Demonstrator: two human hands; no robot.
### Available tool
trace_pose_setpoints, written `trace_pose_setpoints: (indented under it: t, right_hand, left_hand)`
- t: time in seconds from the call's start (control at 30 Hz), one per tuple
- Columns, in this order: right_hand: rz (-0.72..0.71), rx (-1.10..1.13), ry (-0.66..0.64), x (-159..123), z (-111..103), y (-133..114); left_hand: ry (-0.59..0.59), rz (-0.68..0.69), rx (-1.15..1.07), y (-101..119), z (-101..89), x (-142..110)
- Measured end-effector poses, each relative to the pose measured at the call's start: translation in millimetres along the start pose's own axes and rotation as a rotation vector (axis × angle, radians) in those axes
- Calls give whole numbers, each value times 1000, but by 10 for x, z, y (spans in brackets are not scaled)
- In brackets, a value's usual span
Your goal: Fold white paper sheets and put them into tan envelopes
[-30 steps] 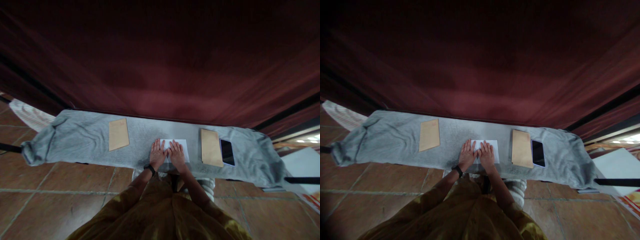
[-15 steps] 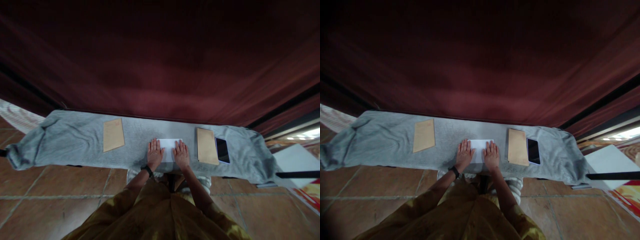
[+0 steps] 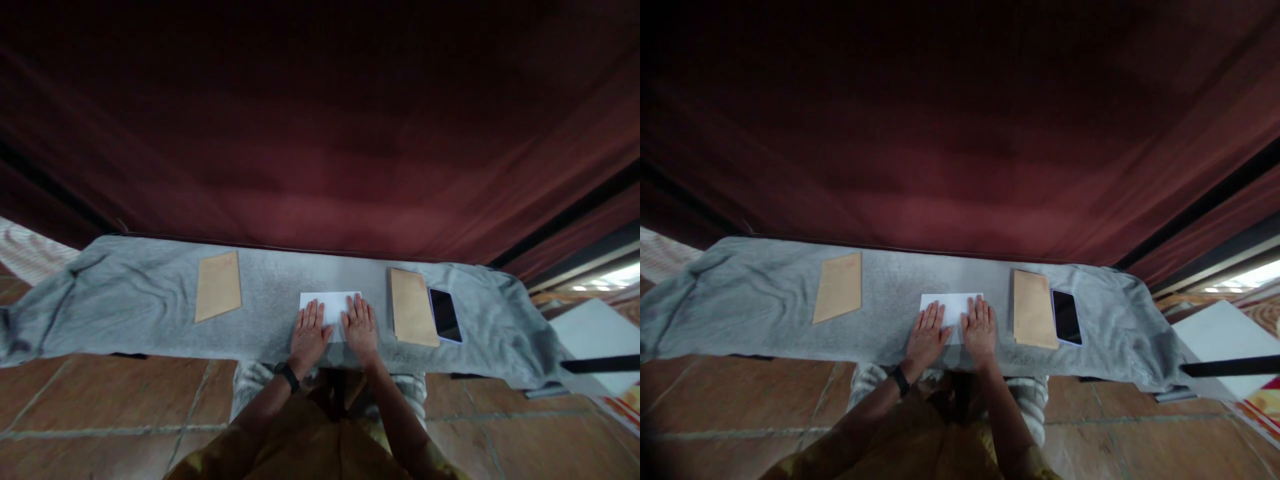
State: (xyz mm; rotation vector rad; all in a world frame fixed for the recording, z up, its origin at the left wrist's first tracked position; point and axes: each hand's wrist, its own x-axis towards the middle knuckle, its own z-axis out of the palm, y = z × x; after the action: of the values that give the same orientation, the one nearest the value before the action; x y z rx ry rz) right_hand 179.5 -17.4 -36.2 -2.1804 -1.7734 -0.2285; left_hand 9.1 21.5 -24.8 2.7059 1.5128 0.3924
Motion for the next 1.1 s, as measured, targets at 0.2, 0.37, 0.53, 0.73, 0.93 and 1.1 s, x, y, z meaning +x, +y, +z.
trace_pose_setpoints:
  t: [0.2,0.37,0.53,0.73,0.93,1.1]
  right_hand:
    - [28,37,71,12,39,-44]
    - [-93,90,17,68,7,-283]
    - [-209,62,-85,75,-12,-363]
    - [-167,29,-21,74,-51,-183]
    - [-172,50,-6,24,-76,-117]
    - [-159,31,18,-77,-62,-103]
  left_hand:
    - [44,5,-2,5,-61,-14]
    - [40,17,-1,9,-87,-11]
    - [47,20,6,-10,-54,-19]
    - [62,14,-7,-13,-36,-27]
    - [66,34,-23,-30,-39,-36]
    - [78,40,-15,-34,-33,-48]
